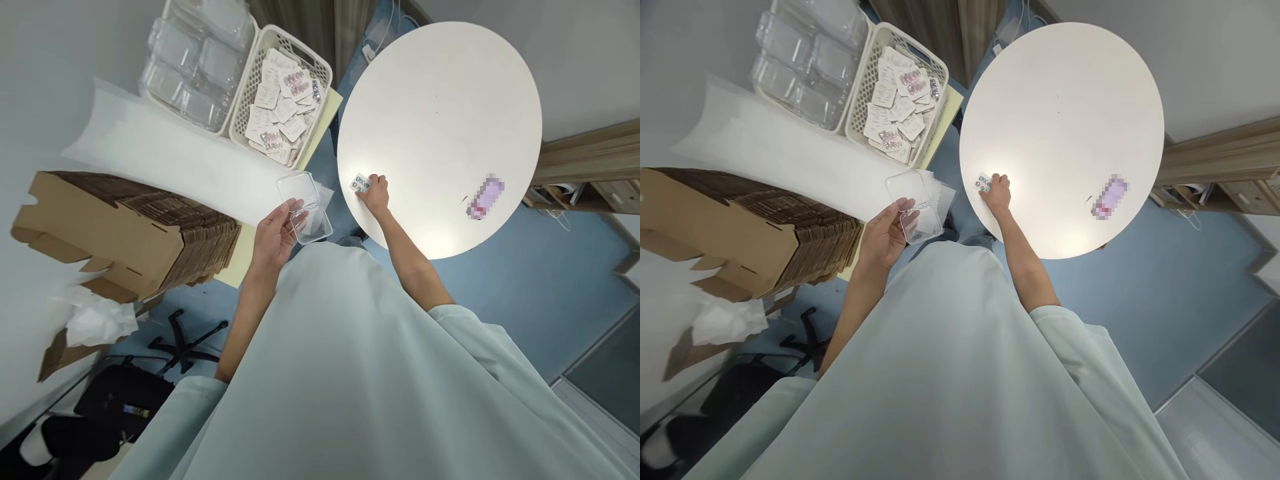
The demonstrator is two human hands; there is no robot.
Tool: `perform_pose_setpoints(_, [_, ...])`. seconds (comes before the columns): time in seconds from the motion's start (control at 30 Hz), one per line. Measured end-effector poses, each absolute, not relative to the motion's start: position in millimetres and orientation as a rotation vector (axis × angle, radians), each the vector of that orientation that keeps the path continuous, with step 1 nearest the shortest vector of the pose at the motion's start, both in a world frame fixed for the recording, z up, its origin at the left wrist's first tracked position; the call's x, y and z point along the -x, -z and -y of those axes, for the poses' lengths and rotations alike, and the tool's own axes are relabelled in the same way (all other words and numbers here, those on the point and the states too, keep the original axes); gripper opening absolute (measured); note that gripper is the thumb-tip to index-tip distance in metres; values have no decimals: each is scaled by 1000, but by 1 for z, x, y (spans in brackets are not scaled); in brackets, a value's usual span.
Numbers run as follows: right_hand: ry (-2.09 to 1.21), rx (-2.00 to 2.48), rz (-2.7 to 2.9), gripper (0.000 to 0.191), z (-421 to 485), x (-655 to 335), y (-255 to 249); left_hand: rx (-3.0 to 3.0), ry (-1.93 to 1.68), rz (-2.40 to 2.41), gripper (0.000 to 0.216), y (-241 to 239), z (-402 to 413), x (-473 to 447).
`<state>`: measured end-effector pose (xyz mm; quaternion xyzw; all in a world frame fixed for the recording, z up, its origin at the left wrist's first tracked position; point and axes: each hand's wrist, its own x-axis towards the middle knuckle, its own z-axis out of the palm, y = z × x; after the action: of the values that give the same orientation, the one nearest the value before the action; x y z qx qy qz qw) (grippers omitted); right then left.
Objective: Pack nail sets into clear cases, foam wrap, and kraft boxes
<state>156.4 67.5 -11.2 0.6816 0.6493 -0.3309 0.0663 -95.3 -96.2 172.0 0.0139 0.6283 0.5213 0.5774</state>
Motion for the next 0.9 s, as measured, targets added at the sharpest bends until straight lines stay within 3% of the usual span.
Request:
perform_pose_setpoints(0.3, [1113, -2219, -1992, 45, -64, -164, 30, 11, -1223, -1444, 28, -175, 105, 97])
perform_pose_setpoints(0.57, [1422, -2377, -2047, 22, -28, -200, 0, -64, -1114, -1367, 26, -181, 84, 81])
perform_pose_setpoints(0.9, [1608, -2811, -1932, 43, 19, -258, -73, -246, -936, -1212, 22, -174, 48, 36])
